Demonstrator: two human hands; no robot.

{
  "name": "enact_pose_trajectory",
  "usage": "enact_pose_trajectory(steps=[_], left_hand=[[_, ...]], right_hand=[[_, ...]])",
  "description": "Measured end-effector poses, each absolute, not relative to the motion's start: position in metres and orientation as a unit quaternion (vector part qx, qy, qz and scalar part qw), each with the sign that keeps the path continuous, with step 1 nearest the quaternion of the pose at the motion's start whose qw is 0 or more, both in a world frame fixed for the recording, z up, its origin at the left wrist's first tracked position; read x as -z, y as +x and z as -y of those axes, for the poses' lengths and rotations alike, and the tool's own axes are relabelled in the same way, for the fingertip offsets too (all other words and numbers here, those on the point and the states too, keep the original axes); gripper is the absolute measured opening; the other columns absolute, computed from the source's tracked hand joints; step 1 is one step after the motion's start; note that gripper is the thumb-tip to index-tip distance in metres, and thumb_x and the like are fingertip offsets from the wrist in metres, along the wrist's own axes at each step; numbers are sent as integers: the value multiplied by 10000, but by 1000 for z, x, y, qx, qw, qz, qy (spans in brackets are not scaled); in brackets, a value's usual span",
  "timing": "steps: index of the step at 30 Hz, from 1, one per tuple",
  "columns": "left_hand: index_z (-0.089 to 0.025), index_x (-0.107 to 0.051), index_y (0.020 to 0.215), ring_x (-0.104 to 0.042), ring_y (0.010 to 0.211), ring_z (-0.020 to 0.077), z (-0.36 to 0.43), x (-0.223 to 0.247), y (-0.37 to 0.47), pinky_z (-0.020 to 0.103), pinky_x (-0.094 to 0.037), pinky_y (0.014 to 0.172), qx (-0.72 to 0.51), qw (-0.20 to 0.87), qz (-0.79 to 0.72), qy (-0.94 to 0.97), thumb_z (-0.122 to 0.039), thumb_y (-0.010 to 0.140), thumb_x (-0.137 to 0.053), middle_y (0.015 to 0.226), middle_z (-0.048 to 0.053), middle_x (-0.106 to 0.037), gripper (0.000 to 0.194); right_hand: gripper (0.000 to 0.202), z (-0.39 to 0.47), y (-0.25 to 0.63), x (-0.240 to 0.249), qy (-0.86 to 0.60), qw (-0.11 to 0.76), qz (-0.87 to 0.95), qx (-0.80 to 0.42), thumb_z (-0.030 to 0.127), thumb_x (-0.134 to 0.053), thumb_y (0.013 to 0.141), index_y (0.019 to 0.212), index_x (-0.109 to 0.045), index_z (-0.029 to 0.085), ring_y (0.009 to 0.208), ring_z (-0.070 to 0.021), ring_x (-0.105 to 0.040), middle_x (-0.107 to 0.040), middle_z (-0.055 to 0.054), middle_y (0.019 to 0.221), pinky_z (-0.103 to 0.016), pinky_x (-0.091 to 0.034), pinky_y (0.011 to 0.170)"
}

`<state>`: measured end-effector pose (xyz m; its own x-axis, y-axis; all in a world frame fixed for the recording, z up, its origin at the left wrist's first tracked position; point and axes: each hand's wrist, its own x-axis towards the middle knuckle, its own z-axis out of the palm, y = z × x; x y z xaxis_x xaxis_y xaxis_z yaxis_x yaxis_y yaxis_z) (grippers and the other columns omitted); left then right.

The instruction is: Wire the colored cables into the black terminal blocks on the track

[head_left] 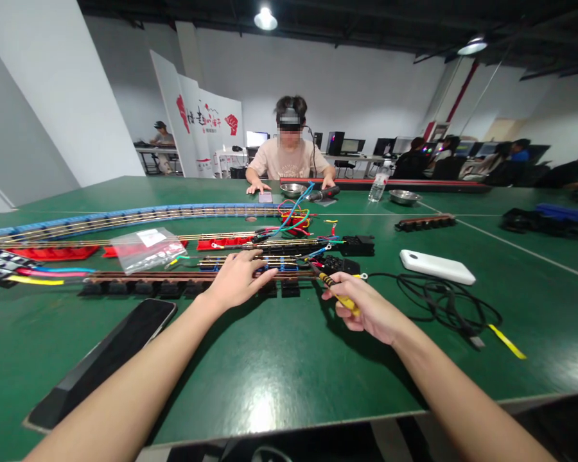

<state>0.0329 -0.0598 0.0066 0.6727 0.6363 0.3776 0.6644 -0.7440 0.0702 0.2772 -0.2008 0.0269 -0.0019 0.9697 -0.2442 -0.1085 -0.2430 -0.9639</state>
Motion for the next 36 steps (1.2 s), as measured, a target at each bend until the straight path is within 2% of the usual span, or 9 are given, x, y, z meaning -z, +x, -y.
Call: enact_pose_trajectory(steps=[5,8,12,16,19,23,27,30,36], left_hand=[[-182,-682,1118,-572,1171,277,64,-5,36,441,-470,967,202,29,359,-911,-540,964,-424,1251,116,-640,467],[-169,-662,1135,-552,1193,290,65,-3,36,457,-452,989,200,39,352,-914,-526,962,-438,1275,135,-620,456],[-170,-644,1143,-554,1178,292,65,-3,36,458,-450,979,197,43,348,-915,-524,957,-452,1262,137,-616,444],[-173,-634,1143,-552,1166,286,66,-3,36,449,-445,977,193,40,350,-916,-520,960,-449,1255,128,-610,434],[-166,-624,1147,-546,1164,284,66,-3,37,441,-437,979,189,40,351,-916,-516,966,-436,1248,130,-605,437],[-171,-622,1142,-546,1144,288,67,-4,37,442,-435,967,186,32,353,-916,-537,965,-412,1221,131,-605,457],[-186,-622,1141,-543,1142,292,68,-5,37,450,-437,956,189,25,357,-914,-547,965,-399,1227,133,-597,460],[-188,-617,1148,-538,1149,289,67,-5,36,446,-433,958,191,23,356,-914,-549,966,-396,1243,133,-589,461],[-181,-613,1143,-538,1141,286,66,-3,36,428,-428,949,186,32,350,-918,-560,962,-401,1215,125,-594,471]], right_hand=[[476,202,276,-25,-582,449,478,-481,429,-545,844,1268,-379,290,525,-127,-621,-597,-22,961,-198,-413,326],[590,205,275,-27,-590,413,519,-460,404,-551,840,1397,-370,328,571,-144,-639,-564,-7,915,-230,-471,355],[456,206,278,-33,-580,417,469,-519,400,-554,840,1275,-542,265,435,-35,-422,-523,4,852,-147,-299,309],[496,204,285,-34,-503,430,416,-623,529,-630,817,1249,-490,330,451,-1,-296,-469,44,836,-110,-135,370],[639,205,286,-30,-489,390,485,-611,463,-769,743,1274,-428,361,463,-2,-285,-464,69,809,-114,-180,393],[514,208,282,-29,-550,396,514,-526,576,-619,835,1254,-459,324,420,-17,-308,-512,49,797,-138,-224,349],[604,211,282,-35,-600,399,546,-428,626,-582,828,1292,-515,245,416,-78,-444,-520,35,657,-185,-343,343],[625,215,286,-37,-618,422,554,-365,642,-625,780,1239,-593,218,532,-141,-584,-573,-23,754,-205,-406,350],[602,233,306,-42,-618,440,516,-397,616,-631,801,1274,-572,249,534,-142,-608,-552,-9,758,-184,-372,329]])
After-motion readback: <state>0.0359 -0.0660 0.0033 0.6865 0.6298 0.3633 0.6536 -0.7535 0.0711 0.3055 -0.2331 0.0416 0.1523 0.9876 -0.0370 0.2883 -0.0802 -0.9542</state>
